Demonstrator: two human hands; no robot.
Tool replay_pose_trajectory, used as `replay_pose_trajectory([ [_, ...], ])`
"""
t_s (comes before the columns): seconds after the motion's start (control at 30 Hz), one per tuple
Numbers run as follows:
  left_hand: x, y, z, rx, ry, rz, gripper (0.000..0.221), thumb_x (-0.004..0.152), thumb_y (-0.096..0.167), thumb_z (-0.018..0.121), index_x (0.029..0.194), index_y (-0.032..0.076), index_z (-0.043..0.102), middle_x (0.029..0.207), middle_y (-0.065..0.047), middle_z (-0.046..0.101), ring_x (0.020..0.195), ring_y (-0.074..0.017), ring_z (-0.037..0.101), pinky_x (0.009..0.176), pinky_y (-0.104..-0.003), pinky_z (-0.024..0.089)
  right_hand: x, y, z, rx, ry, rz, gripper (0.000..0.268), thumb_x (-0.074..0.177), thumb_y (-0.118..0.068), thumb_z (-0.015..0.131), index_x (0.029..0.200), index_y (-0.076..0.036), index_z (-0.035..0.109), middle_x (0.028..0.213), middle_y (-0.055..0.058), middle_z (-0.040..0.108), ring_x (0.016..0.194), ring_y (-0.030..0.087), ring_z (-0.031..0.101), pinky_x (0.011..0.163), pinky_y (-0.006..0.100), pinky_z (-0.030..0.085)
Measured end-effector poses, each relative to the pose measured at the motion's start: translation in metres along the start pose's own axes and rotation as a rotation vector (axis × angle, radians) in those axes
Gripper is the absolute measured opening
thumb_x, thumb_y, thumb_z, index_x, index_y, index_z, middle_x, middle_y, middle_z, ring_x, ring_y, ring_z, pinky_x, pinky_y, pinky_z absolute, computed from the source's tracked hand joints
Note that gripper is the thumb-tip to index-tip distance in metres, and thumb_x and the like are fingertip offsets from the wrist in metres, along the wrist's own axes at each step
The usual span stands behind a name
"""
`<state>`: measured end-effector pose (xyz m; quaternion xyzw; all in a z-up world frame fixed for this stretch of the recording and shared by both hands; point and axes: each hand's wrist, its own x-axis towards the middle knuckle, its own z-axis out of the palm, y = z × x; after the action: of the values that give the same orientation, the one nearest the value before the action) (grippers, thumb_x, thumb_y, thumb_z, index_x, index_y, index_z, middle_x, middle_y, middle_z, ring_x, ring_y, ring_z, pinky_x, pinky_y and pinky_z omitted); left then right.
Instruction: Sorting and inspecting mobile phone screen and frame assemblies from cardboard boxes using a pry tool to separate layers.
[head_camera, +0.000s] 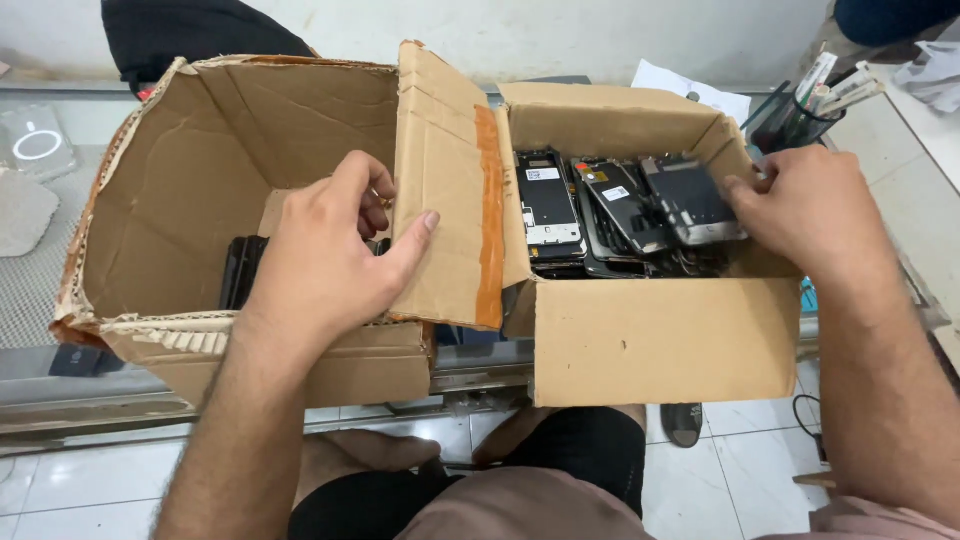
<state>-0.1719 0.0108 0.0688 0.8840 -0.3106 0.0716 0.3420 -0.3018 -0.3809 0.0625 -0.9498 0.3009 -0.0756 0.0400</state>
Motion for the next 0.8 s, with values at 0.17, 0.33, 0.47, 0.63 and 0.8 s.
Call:
replay_pose_trajectory([
  [0.17,0.000,-0.008,0.008,-0.029,0.033,0.033,0.032,0.092,0.036,0.074,0.094,0.011,0.054,0.065,0.001,0.061,0.064,-0.0197,0.058,0.065,-0.038,0.046,-0.034,-0.036,-0.010,-0.111,0.065,0.049,0.045,0.103,-0.045,0.058,0.098,-0.004,0.075,0.094,0.025,0.076,0.099,0.049,0.067,0.081,0.055,0.052],
  [0.33,-0.013,-0.013,0.008,0.063,0.227,0.217,0.024,0.097,0.027,0.071,0.093,0.007,0.060,0.066,-0.002,0.057,0.061,-0.0219,0.057,0.060,-0.038,0.046,-0.062,-0.049,-0.006,-0.016,0.049,-0.197,0.039,0.096,-0.043,0.066,0.122,-0.016,0.077,0.098,0.012,0.079,0.097,0.038,0.071,0.081,0.049,0.052],
  [0.47,-0.033,-0.012,-0.007,0.205,0.276,0.225,0.020,0.096,0.025,0.072,0.089,0.011,0.058,0.069,-0.002,0.057,0.064,-0.0246,0.058,0.058,-0.042,0.046,-0.084,-0.033,0.021,-0.073,0.323,-0.532,0.026,0.098,-0.035,0.070,0.113,-0.017,0.080,0.112,0.002,0.080,0.098,0.021,0.076,0.079,0.038,0.059],
  [0.63,-0.032,-0.036,-0.041,0.352,0.068,0.053,0.022,0.097,0.033,0.065,0.092,0.011,0.063,0.074,-0.005,0.067,0.071,-0.0336,0.065,0.060,-0.052,0.049,-0.088,-0.010,0.052,0.063,0.480,-0.635,0.007,0.108,-0.016,0.078,0.106,-0.009,0.081,0.102,0.003,0.078,0.092,0.018,0.072,0.082,0.030,0.052],
  [0.8,0.001,-0.032,-0.077,0.505,-0.301,-0.163,0.032,0.097,0.038,0.059,0.110,0.012,0.072,0.100,-0.015,0.075,0.100,-0.0392,0.068,0.080,-0.057,0.053,-0.089,-0.001,0.071,0.360,0.271,-0.403,0.010,0.109,-0.009,0.074,0.113,0.000,0.078,0.096,0.014,0.071,0.081,0.024,0.061,0.078,0.034,0.045],
])
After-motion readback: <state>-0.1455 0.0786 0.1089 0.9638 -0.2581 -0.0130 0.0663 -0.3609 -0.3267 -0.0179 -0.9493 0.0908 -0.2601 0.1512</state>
